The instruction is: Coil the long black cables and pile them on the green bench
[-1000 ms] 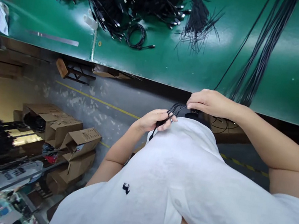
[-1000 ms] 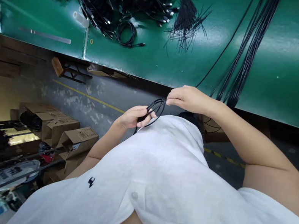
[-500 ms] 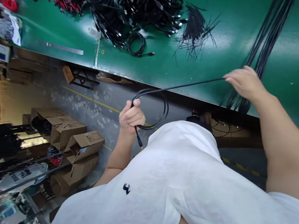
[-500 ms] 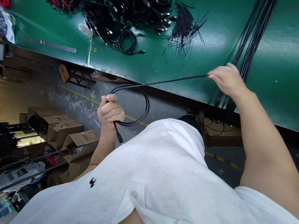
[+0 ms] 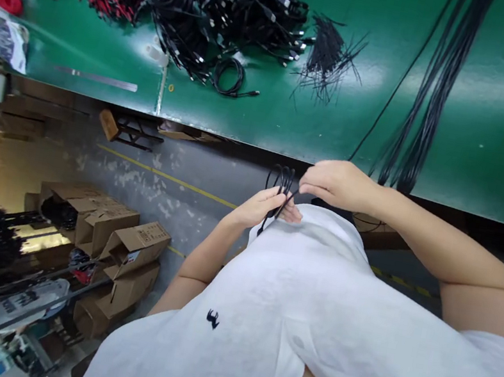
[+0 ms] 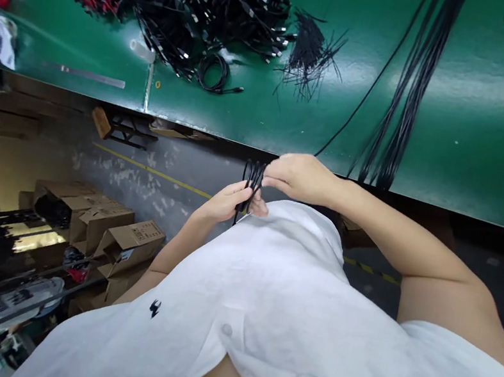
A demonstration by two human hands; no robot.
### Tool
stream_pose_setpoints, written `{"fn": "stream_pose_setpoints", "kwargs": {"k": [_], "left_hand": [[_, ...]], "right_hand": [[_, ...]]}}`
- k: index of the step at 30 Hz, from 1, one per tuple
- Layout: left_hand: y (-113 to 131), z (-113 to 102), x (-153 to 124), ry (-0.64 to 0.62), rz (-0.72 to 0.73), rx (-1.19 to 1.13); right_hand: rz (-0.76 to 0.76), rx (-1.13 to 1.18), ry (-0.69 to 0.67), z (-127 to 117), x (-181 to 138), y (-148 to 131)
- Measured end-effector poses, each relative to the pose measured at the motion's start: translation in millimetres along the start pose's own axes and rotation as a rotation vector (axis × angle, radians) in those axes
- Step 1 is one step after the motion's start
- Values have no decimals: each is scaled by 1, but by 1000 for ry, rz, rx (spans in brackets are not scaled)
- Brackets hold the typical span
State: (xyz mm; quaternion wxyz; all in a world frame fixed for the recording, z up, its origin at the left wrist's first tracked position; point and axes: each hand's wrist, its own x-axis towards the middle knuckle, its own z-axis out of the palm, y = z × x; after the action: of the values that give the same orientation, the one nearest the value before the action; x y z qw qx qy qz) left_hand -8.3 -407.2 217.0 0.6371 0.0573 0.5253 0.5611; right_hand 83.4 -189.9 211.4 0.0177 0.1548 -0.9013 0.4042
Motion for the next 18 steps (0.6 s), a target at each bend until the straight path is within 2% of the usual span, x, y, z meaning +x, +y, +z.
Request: {"fn": "stream_pose_setpoints", "kwargs": {"k": [3,6,9,11,13,15,16,18], "left_hand": [[0,3,-8,-119,1,-9],[6,1,-18,-103,48,-115],[18,-8,-32,92,158,-287],[29,-18,-43,265,292,-393],[41,-28,-54,389,424,-450],[49,-36,-61,457,509,-462],[51,-39,-62,475,519,-450],[50,-40,-55,489,460,-375]], "right_hand": [[38,118,13,-11,6,14],[80,146,23,-13,3,36],[207,4,49,-12,-21,86],[346,-154,57,-11,-49,125],[496,-300,19,-7,-77,149],[517,-365,-86,2,-95,144],[449,-360,-152,8,-99,129],[178,-275,-257,20,-94,81]]}}
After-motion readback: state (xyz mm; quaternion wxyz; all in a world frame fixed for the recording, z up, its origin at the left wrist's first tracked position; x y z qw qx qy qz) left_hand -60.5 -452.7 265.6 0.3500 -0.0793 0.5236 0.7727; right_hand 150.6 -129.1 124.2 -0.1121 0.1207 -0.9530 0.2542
